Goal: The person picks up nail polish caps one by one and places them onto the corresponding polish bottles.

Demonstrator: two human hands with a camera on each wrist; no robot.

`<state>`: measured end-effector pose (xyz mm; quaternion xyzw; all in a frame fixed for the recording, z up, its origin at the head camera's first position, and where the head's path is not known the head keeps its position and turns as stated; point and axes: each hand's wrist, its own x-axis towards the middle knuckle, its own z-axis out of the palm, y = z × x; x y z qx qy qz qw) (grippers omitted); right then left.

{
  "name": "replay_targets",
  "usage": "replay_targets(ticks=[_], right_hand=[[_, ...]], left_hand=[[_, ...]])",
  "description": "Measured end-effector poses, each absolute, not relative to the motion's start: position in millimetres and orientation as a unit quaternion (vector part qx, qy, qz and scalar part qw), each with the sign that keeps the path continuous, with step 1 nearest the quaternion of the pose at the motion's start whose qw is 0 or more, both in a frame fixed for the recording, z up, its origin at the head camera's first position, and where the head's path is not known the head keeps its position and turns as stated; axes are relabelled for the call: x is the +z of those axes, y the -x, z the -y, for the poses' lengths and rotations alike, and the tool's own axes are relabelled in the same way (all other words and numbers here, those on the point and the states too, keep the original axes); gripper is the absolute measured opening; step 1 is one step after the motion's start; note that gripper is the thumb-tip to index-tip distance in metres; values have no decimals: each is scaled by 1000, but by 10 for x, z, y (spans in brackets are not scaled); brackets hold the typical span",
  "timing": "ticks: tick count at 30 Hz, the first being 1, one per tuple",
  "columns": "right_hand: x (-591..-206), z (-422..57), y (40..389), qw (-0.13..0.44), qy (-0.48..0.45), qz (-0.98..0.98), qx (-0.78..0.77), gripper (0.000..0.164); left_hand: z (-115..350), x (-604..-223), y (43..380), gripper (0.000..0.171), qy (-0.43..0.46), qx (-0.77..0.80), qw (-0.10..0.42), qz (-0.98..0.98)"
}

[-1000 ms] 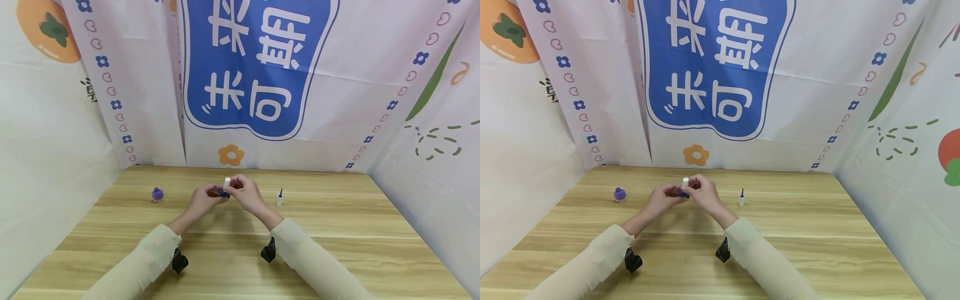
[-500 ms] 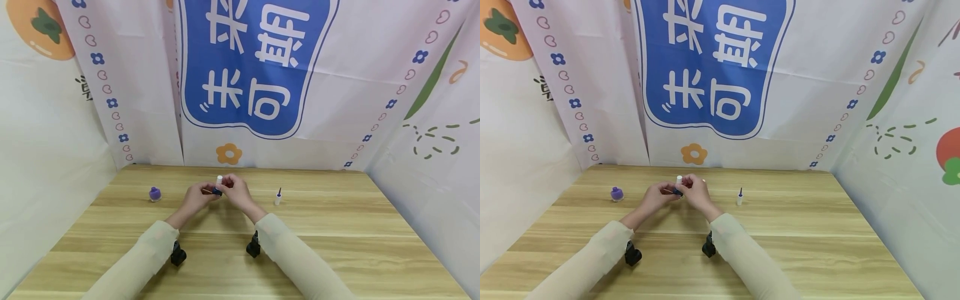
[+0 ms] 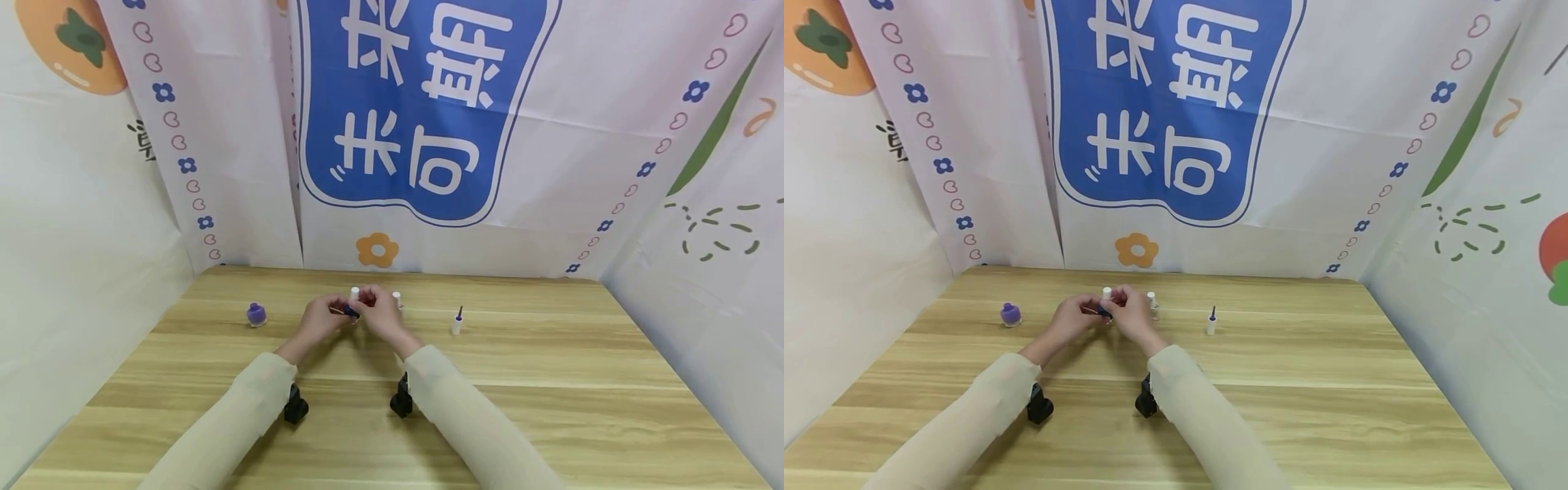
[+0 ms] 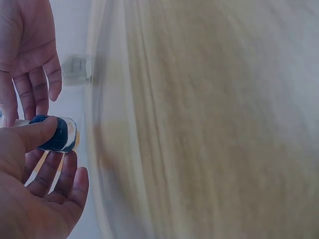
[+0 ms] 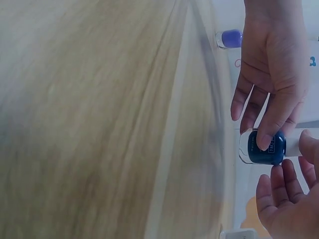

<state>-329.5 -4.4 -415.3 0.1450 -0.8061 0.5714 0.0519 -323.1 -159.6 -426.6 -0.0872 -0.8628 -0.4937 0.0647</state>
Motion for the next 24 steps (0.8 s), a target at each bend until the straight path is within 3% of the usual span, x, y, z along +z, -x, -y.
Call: replay_targets(ticks=[24], right_hand=[[-4229,177,3289,17,-142,819,556,13]], left_hand=[[1706,-4332,3259,21,72,-467,63,879]])
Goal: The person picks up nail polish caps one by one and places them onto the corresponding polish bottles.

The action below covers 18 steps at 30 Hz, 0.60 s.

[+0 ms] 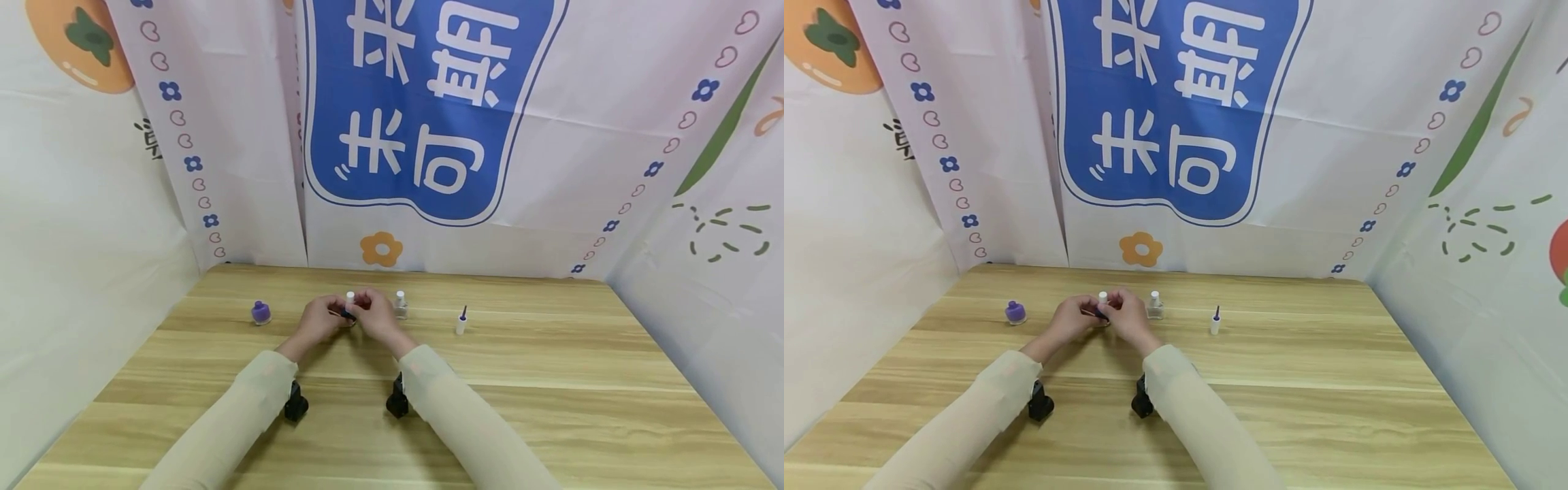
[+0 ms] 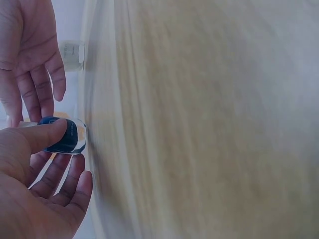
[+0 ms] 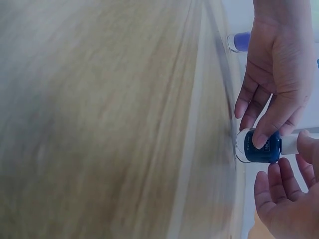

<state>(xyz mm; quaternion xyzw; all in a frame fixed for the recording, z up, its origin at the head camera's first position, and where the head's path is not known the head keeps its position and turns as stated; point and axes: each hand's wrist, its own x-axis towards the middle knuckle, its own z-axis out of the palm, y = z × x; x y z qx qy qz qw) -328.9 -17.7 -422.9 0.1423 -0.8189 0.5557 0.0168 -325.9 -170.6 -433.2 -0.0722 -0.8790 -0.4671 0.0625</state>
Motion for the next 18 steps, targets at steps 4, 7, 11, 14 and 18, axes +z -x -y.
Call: replay_targets(ticks=[4,7,11,14,18], right_hand=[[-4227,178,3289,18,-146,820,553,13],[-4225,179,3285,18,-149,821,552,12],[-4219,180,3276,22,-156,819,552,12],[-4216,181,3277,22,-158,820,550,12],[-4221,185,3286,16,-157,821,549,13]], left_hand=[[1714,-4335,3266,20,72,-462,62,882],[1717,-4334,3267,20,70,-458,60,884],[1723,-4340,3269,20,68,-456,55,885],[1730,-4347,3270,20,67,-455,55,886],[1738,-4357,3271,19,68,-454,57,887]])
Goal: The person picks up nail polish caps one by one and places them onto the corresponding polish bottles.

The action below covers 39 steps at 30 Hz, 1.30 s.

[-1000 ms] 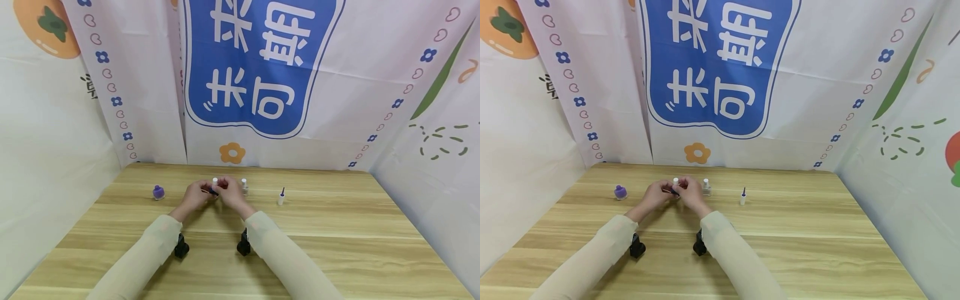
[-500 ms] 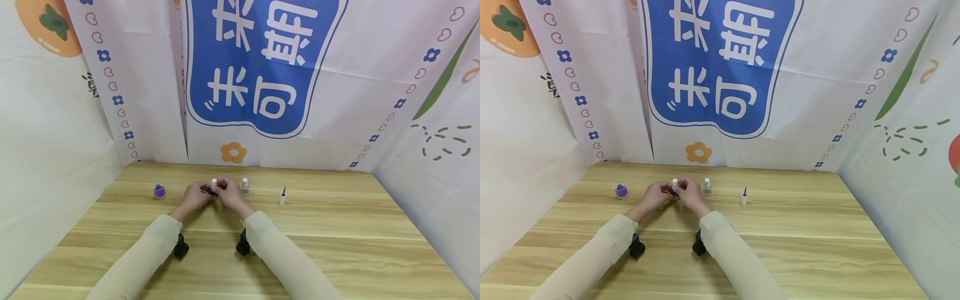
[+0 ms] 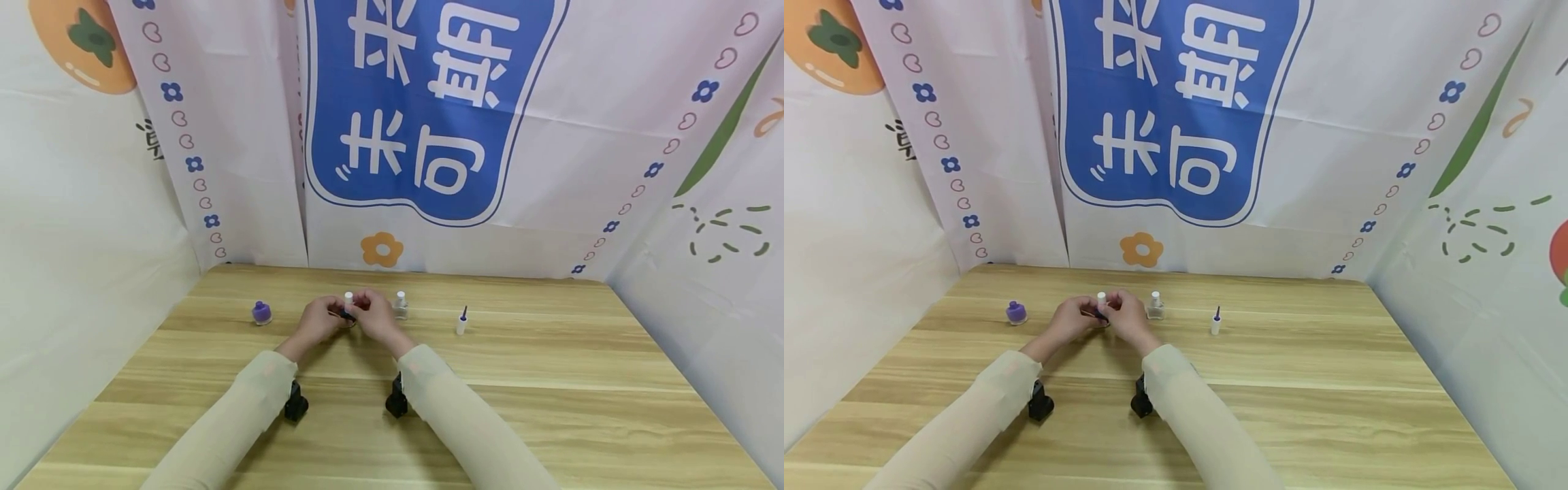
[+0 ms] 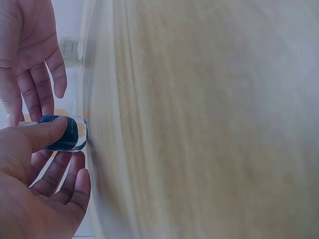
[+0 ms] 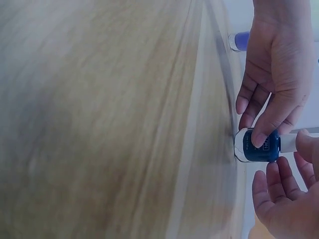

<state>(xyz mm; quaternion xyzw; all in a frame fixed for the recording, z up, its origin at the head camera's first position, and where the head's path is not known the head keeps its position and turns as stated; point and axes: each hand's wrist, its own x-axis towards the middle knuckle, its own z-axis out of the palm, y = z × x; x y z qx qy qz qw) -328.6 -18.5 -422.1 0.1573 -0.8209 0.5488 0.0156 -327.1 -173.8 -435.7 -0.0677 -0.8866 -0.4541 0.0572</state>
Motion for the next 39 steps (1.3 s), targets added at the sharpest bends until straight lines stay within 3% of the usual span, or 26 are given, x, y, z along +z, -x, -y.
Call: replay_targets(ticks=[22,39], right_hand=[[-4198,181,3272,-6,-153,817,556,22],[-3866,-50,3102,-7,-185,829,527,38]], left_hand=[[1760,-4342,3260,22,69,-458,45,885],[1864,-4046,3157,45,88,-455,54,885]])
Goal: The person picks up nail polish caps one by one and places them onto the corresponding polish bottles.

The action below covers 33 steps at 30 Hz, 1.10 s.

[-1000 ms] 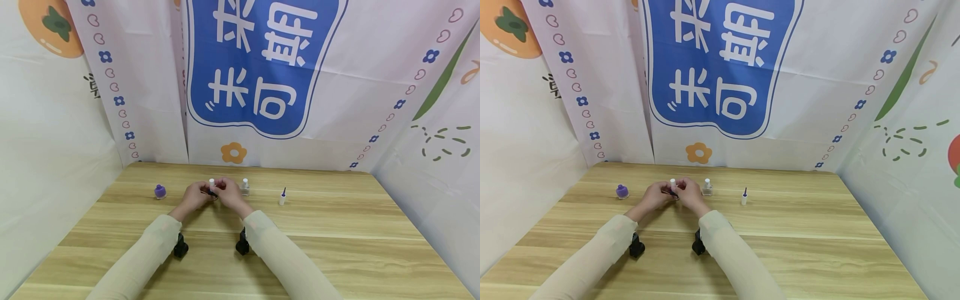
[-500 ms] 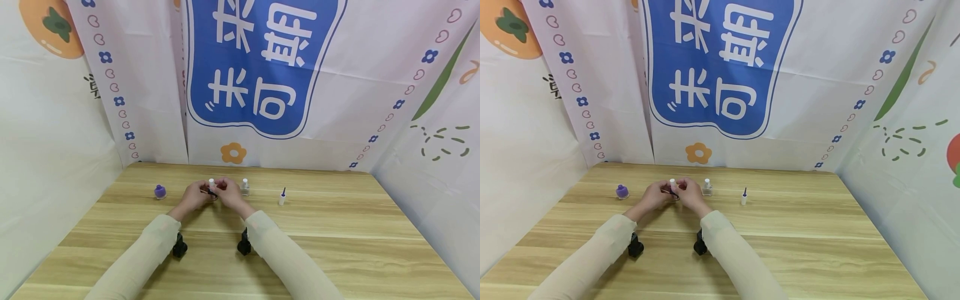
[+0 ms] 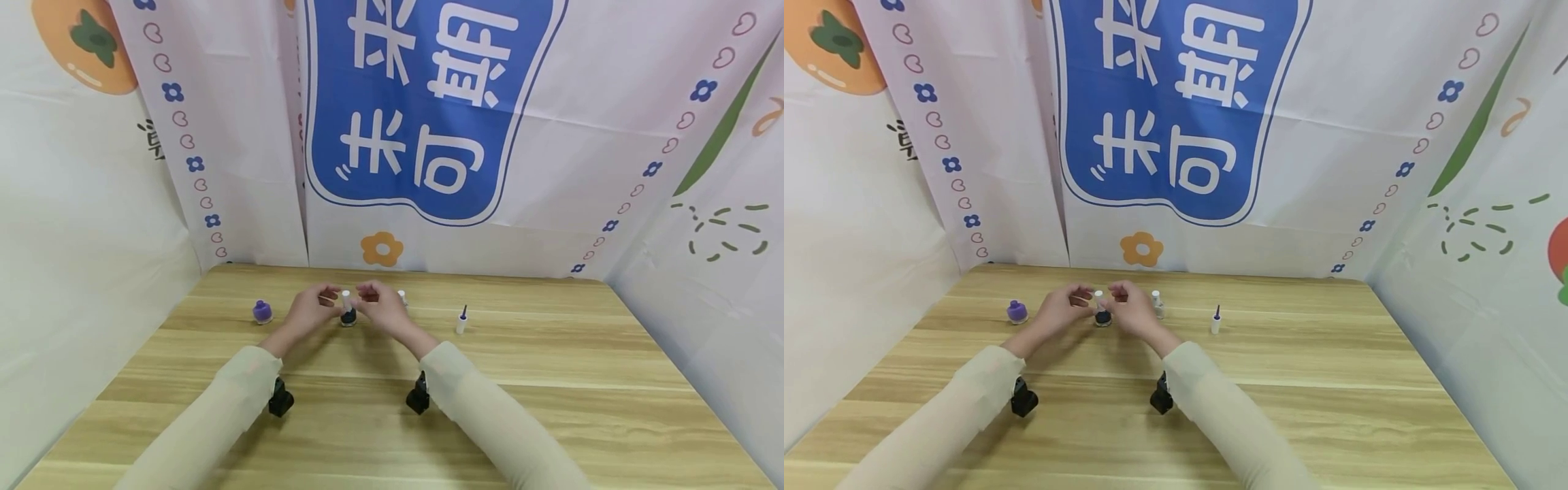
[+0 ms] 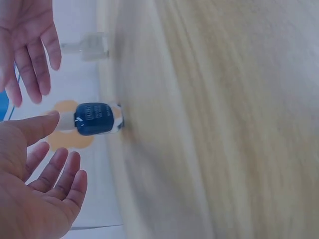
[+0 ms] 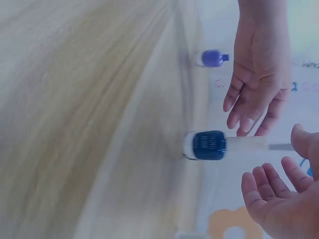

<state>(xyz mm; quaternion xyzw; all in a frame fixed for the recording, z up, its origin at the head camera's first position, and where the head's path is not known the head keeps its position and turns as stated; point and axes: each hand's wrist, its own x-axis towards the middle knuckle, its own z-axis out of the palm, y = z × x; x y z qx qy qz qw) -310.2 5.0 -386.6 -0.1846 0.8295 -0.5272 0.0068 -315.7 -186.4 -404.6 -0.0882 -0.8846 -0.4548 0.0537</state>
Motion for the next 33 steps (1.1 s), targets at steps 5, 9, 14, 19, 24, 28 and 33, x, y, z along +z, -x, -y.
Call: replay_targets(ticks=[5,9,14,19,24,28,33], right_hand=[[-3745,-203,3049,13,201,-830,-521,39],[-3653,-372,3023,7,213,-830,-516,39],[-3527,-624,2993,-17,224,-830,-510,40],[-3398,-901,2973,-35,220,-825,-519,39],[-3297,-1151,2957,-42,209,-823,-526,40],[-3263,-1312,2954,-47,201,-823,-529,42],[-3283,-1506,2967,-53,185,-832,-520,44]], left_hand=[[1900,-3934,3088,48,98,-456,70,882],[1937,-3845,3036,46,114,-455,95,878],[2022,-3748,3002,43,135,-449,128,874],[2144,-3688,3002,43,141,-440,150,874],[2244,-3640,2993,45,138,-431,156,878],[2309,-3607,2983,44,133,-421,164,882],[2418,-3607,2997,45,124,-414,173,885]])
